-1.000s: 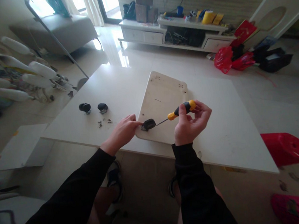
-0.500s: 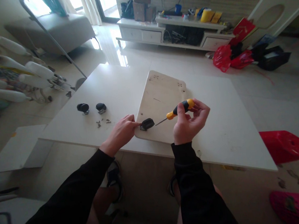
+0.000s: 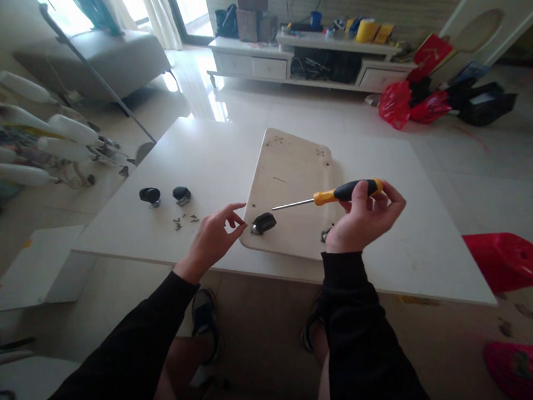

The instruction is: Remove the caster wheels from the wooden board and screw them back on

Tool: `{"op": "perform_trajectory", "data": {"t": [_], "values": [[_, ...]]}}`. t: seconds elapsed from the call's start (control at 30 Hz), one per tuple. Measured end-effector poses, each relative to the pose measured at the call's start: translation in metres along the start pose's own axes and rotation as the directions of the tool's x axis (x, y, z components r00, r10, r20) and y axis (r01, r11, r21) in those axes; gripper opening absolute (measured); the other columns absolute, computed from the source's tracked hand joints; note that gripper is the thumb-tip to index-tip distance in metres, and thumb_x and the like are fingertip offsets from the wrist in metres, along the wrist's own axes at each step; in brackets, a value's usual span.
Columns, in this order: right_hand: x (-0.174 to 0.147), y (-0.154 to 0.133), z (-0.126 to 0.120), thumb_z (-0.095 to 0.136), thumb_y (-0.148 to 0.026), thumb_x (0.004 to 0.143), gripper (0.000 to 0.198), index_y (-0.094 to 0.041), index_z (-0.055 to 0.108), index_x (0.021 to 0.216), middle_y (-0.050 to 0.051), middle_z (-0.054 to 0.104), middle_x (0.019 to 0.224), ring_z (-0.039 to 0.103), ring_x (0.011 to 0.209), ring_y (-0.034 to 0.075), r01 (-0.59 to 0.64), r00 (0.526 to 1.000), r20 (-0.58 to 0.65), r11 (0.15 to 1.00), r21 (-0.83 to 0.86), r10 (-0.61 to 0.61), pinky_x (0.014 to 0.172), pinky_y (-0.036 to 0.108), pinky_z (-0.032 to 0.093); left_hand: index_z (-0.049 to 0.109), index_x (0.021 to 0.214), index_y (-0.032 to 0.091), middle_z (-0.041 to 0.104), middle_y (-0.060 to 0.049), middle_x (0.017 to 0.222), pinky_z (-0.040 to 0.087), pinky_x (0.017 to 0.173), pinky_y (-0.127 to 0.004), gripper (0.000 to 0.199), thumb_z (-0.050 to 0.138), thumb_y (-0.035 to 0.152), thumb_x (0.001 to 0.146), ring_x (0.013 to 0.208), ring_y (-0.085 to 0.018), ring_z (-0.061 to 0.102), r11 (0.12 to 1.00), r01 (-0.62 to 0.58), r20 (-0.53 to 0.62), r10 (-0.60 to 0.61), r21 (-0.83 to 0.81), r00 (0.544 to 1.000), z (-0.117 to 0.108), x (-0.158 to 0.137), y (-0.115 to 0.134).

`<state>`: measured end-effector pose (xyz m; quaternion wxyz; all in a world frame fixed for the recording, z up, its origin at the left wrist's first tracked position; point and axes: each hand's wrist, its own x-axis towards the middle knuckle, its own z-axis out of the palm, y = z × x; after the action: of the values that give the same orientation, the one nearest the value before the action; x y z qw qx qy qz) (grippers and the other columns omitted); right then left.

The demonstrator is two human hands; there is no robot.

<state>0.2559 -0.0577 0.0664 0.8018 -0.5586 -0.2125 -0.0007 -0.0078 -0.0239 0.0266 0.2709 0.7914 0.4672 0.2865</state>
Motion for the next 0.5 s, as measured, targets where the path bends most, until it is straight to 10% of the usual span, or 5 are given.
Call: {"op": "perform_trajectory", "data": {"t": [0.5], "values": [[-0.034,-0.002,0.011,0.083,-0.037,0.075,0.048,-0.024,0.057,0.113,0.001,0.061,0.107,0.07,0.092,0.015,0.044,0.968,0.237,0.988,0.149,-0.079,0.063,0.027,0.062,0.059,0.146,0.022,0.08,-0.003,0.097,0.049,0.103,-0.039,0.055,0.071,0.012,0.093,0.096,-0.021,0.073,0.996,-0.086,-0.001,0.086,-0.002,0.996,0.007,-0.004,0.008]]}}
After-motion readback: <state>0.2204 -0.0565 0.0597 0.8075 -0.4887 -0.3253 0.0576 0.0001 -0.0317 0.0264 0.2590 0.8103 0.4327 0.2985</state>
